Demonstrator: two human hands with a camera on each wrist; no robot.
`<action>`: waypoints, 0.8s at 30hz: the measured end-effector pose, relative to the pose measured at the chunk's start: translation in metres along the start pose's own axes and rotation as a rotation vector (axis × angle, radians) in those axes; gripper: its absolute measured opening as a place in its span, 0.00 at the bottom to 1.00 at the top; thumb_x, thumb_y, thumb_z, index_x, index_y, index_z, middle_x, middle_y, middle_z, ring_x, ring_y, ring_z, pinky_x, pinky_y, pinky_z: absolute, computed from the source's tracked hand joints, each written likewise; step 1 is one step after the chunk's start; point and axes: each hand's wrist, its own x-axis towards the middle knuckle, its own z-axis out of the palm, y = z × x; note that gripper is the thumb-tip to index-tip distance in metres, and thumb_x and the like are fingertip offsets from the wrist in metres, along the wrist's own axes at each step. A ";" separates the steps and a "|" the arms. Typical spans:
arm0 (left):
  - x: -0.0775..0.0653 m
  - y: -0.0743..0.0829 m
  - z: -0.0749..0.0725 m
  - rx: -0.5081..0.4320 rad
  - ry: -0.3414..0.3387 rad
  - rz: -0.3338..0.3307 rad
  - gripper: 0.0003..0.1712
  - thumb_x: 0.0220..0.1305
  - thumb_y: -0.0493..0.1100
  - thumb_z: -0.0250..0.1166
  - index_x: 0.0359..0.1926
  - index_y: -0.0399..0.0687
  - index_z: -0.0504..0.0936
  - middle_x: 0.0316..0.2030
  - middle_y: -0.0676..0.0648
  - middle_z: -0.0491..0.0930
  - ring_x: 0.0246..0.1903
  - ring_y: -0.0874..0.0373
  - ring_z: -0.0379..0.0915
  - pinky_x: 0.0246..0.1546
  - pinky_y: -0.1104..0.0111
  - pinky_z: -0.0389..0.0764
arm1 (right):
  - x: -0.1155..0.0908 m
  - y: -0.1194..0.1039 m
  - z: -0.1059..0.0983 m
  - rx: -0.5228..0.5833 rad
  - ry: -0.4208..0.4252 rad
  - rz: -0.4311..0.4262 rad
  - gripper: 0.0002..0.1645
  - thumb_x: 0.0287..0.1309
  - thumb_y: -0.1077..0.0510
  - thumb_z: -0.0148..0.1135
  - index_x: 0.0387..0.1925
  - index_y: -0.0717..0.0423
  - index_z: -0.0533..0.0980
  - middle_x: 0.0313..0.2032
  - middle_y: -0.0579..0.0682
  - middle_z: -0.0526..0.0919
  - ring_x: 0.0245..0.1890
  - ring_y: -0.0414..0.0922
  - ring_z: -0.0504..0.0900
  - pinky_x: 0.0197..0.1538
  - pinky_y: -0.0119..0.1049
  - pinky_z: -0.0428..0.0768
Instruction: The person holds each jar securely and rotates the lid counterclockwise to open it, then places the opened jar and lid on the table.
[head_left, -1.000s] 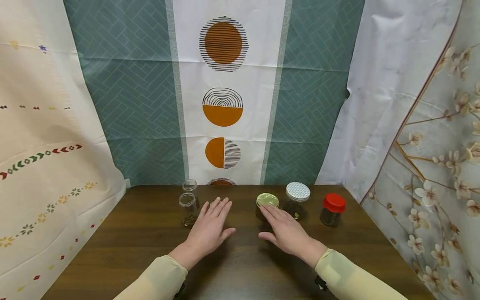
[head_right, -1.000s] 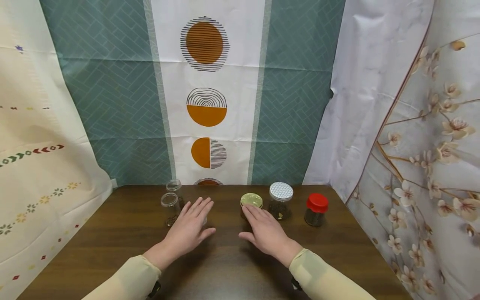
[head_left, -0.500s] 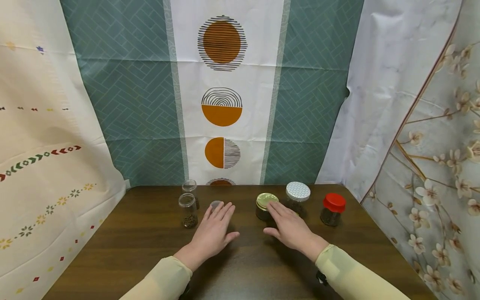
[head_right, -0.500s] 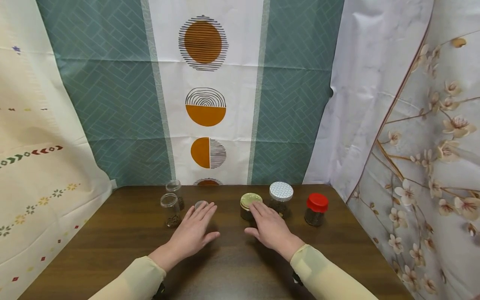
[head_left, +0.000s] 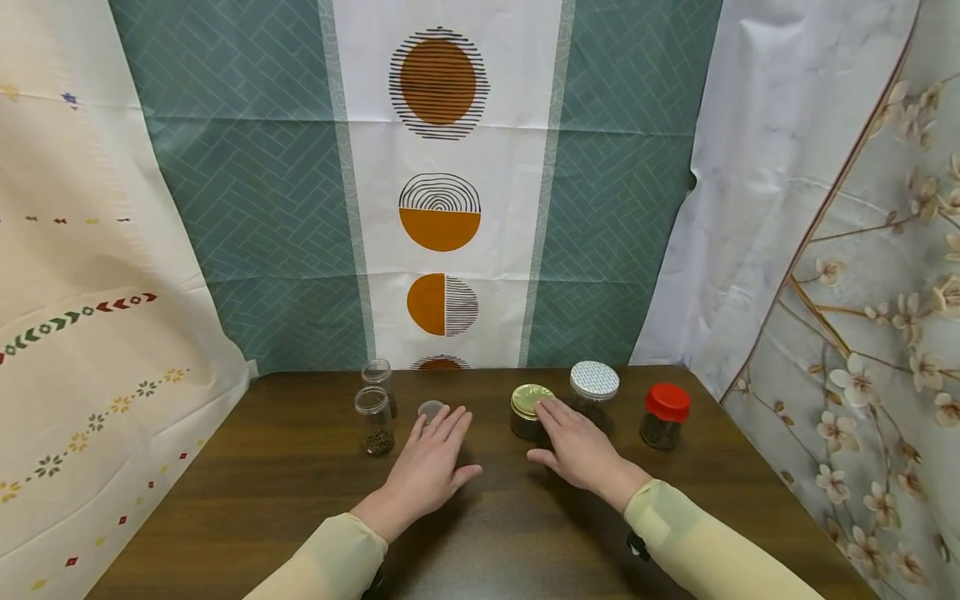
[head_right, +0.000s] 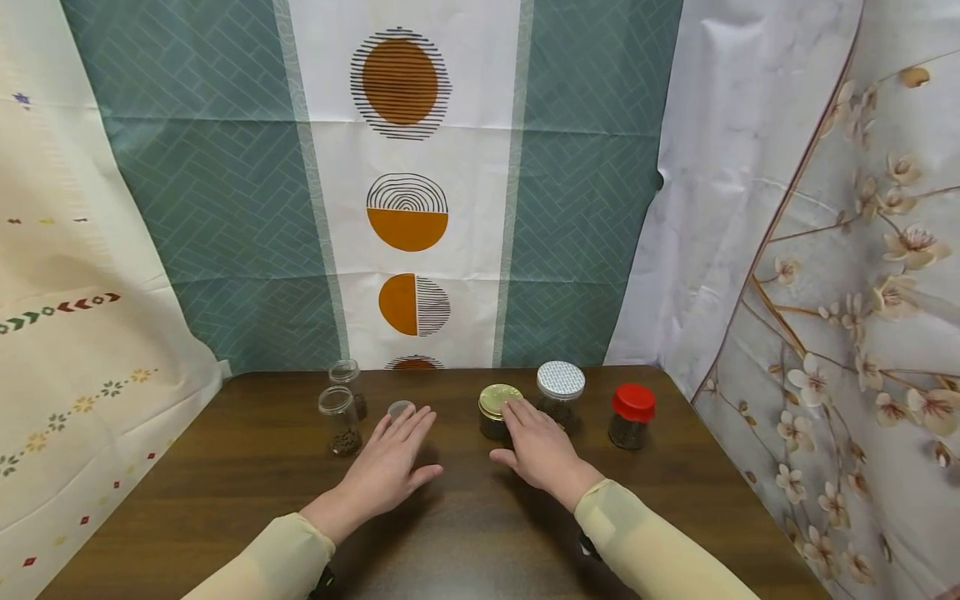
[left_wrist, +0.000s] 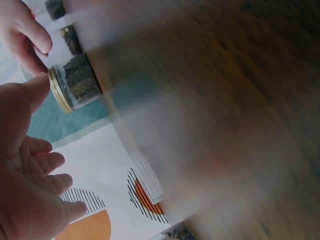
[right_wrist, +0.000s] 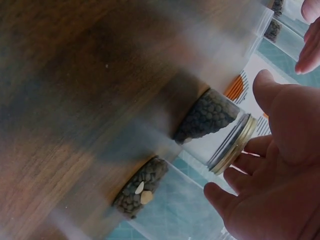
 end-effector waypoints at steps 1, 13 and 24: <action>0.000 0.000 0.000 -0.003 -0.002 -0.002 0.47 0.77 0.58 0.72 0.83 0.39 0.66 0.82 0.37 0.64 0.83 0.37 0.55 0.80 0.36 0.53 | 0.000 0.000 0.000 -0.001 -0.001 0.001 0.49 0.73 0.42 0.74 0.78 0.71 0.67 0.79 0.68 0.67 0.80 0.65 0.66 0.75 0.63 0.70; -0.003 -0.003 -0.001 -0.006 -0.018 -0.011 0.47 0.76 0.58 0.73 0.83 0.38 0.67 0.82 0.36 0.65 0.83 0.36 0.55 0.80 0.36 0.54 | 0.001 -0.001 0.000 0.013 -0.021 0.006 0.49 0.74 0.43 0.73 0.78 0.72 0.67 0.79 0.68 0.67 0.80 0.66 0.66 0.76 0.62 0.69; -0.009 -0.010 -0.001 -0.049 -0.011 -0.022 0.47 0.76 0.57 0.73 0.83 0.38 0.66 0.82 0.36 0.64 0.82 0.35 0.55 0.80 0.36 0.54 | -0.005 -0.008 0.000 0.021 -0.029 -0.046 0.48 0.74 0.43 0.73 0.79 0.71 0.67 0.79 0.68 0.68 0.80 0.65 0.66 0.78 0.60 0.67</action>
